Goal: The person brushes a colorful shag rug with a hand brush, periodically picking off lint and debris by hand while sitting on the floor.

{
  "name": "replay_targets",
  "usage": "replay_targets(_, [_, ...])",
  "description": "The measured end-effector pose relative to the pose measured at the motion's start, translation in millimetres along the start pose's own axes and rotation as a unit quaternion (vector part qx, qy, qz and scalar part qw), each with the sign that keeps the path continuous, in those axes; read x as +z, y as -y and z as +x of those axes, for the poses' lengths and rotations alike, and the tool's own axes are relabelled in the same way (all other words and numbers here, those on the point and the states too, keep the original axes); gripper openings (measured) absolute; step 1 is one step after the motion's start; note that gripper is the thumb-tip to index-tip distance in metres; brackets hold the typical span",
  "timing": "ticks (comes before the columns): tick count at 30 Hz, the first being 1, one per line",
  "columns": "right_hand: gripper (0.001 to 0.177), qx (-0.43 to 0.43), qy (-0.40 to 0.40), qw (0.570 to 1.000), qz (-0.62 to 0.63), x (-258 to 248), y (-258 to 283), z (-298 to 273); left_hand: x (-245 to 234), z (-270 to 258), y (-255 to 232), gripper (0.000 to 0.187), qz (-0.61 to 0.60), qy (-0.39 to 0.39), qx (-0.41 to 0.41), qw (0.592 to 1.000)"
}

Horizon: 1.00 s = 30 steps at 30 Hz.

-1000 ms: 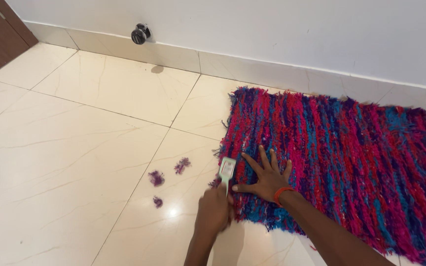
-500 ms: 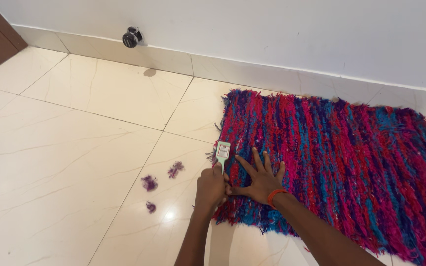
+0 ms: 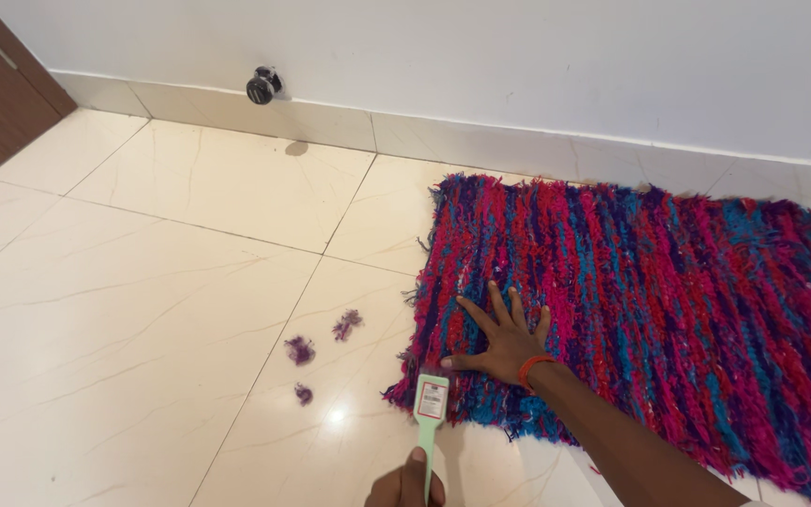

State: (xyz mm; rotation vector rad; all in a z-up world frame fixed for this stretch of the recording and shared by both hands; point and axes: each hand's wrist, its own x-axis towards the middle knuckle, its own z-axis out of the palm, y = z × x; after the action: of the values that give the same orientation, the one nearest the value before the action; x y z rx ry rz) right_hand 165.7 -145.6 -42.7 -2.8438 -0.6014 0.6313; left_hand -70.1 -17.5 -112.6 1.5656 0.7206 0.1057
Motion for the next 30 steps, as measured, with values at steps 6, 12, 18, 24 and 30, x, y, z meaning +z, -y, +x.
replay_targets(6, [0.078, -0.066, -0.130, 0.942, 0.301, 1.8, -31.4, 9.3, 27.0, 9.1, -100.8, 0.047, -0.204, 0.104, -0.087, 0.970])
replay_targets(12, [0.059, -0.042, -0.080, 0.790, 0.606, 34.2, -34.0, -51.3, 61.3, 32.3, -156.2, 0.045, -0.149, 0.187, 0.019, 0.971])
replay_targets(18, [0.038, 0.020, -0.073, 0.784, 0.616, 14.8, -26.5, -38.4, 67.9, 35.8, -132.6, 0.045, -0.028, 0.247, 0.113, 0.962])
replay_targets(24, [0.042, 0.118, -0.123, 0.917, 0.360, -18.7, -33.2, 4.4, 18.8, 69.4, -135.1, 0.048, 0.333, 0.056, 0.289, 0.896])
replay_targets(30, [0.045, 0.107, -0.107, 0.960, 0.237, -13.3, -22.4, -55.8, 17.5, 75.5, -127.3, 0.104, 0.497, 0.166, 0.111, 0.844])
